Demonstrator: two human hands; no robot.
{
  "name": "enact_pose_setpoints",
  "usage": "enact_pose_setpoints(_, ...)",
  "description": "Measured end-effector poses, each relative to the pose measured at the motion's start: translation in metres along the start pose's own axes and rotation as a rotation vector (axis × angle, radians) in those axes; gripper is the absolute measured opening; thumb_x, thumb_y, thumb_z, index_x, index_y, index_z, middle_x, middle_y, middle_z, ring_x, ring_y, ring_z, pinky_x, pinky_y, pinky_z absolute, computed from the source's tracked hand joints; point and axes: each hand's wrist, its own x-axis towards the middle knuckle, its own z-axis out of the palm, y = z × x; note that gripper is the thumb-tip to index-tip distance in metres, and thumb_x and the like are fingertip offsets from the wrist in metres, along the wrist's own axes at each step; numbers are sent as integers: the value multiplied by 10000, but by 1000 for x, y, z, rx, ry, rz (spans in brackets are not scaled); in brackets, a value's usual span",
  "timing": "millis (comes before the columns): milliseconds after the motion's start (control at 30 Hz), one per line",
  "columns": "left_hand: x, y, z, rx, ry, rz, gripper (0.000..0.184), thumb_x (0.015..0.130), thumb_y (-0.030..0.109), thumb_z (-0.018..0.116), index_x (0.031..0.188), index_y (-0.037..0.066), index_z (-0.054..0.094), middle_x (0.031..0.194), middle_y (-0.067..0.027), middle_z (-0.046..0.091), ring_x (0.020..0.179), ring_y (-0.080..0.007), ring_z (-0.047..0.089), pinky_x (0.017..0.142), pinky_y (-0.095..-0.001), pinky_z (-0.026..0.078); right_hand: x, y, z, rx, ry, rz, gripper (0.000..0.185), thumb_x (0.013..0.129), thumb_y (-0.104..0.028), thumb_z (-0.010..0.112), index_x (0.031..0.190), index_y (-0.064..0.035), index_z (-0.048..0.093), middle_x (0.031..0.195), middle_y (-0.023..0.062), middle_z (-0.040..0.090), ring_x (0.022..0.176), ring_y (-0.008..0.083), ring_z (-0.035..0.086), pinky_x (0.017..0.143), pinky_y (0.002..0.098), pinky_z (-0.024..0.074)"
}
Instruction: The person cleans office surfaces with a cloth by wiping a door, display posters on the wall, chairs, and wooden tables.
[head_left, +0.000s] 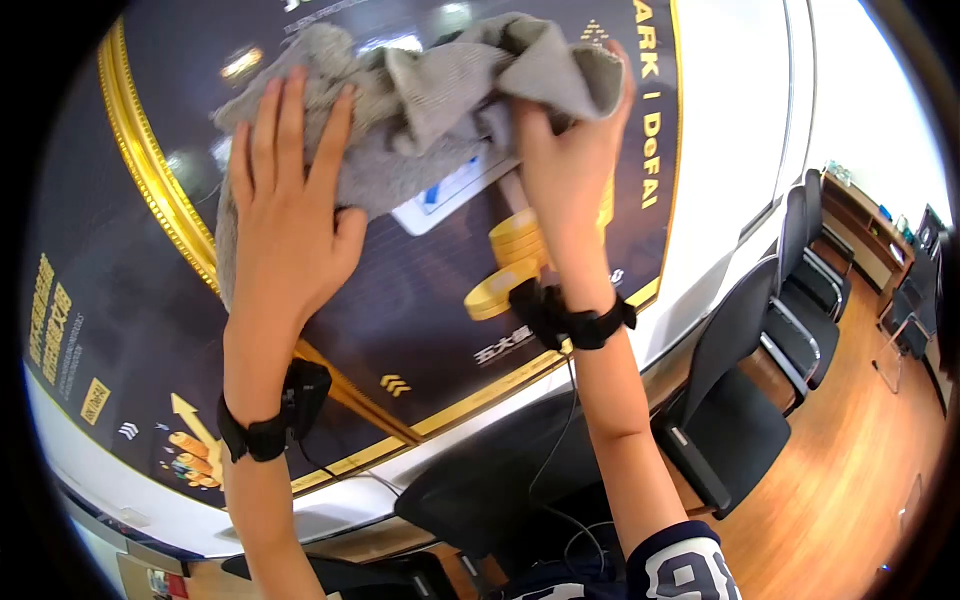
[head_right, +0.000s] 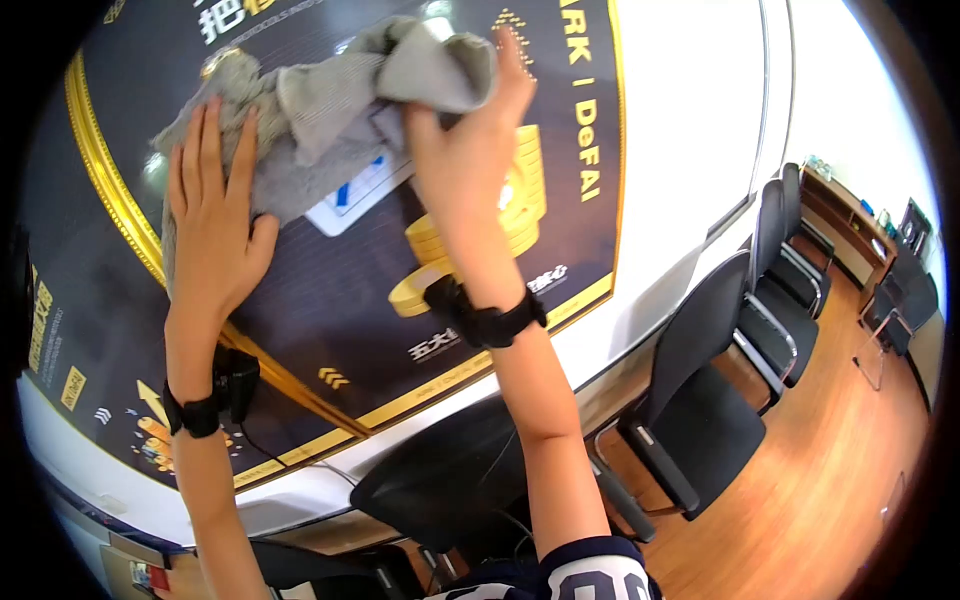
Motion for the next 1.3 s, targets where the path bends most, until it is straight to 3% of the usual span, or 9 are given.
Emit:
enact_pose_setpoints(67,25,20,12,-41,44,15,738,670,151,517,1387,153,342,1466,-158,220,1370,-298,175,1107,-468,122,25,4,-29,-87,-28,225,651,725,-59,644,1285,51,332,1240,208,389,1092,346,453,878,363,405)
enact_pose_setpoints(267,106,107,58,-167,207,25,749,676,195,597,1381,132,350,1454,-175,236,1367,-303,175,1105,-472,123,59,60,-76,-631,-49,-514,584,744,-30,596,1298,-27,412,1270,173,412,1184,352,364,959,413,326)
enact_pose_setpoints(367,147,147,44,-281,-203,1,793,788,198,519,1441,27,103,1506,-189,14,1399,-292,-37,1126,-419,-43,83,91,-82,-376,-286,-491,568,795,-95,569,1334,-39,395,1394,199,326,1300,412,251,1069,453,209)
enact_pose_setpoints(500,165,188,90,-602,196,-96,771,670,116,610,1355,-48,295,1456,-173,230,1374,-289,143,1142,-391,68,132,130,-91,-241,-444,-463,538,892,-209,502,1381,-60,334,1452,142,282,1376,335,150,1105,405,144)
enact_pose_setpoints(600,152,214,105,-259,182,-87,737,671,260,644,1343,82,397,1443,-199,249,1363,-315,178,1109,-472,109,138,133,-91,-293,-449,-524,504,868,-193,511,1342,-71,392,1420,150,328,1357,369,171,1102,438,148)
enact_pose_setpoints(700,130,241,117,-264,168,-116,720,691,308,631,1325,44,412,1451,-209,235,1368,-317,168,1111,-471,102,120,157,-96,-268,-425,-602,487,839,-177,508,1295,-29,416,1396,208,322,1328,447,164,1092,512,109)
enact_pose_setpoints(867,65,285,140,-155,-10,-71,597,803,287,497,1336,38,400,1463,-166,254,1369,-298,198,1105,-461,109,34,168,-137,-367,-468,-281,512,870,-211,397,1326,16,348,1435,268,207,1348,460,74,1075,566,42)
enact_pose_setpoints(1200,-65,324,155,-410,-4,-314,435,839,169,475,1271,124,467,1421,-67,360,1340,-183,273,1093,-398,174,-29,131,-153,-507,-932,-301,732,732,-163,520,1416,-100,266,1470,285,19,1317,536,-64,1023,649,21)
enact_pose_setpoints(1300,-68,326,156,-601,37,-441,441,810,151,505,1244,87,470,1341,-92,418,1294,-214,326,1058,-410,232,-25,111,-128,-446,-938,-402,770,768,-335,580,1426,-112,248,1487,243,24,1330,509,-60,1025,642,35)
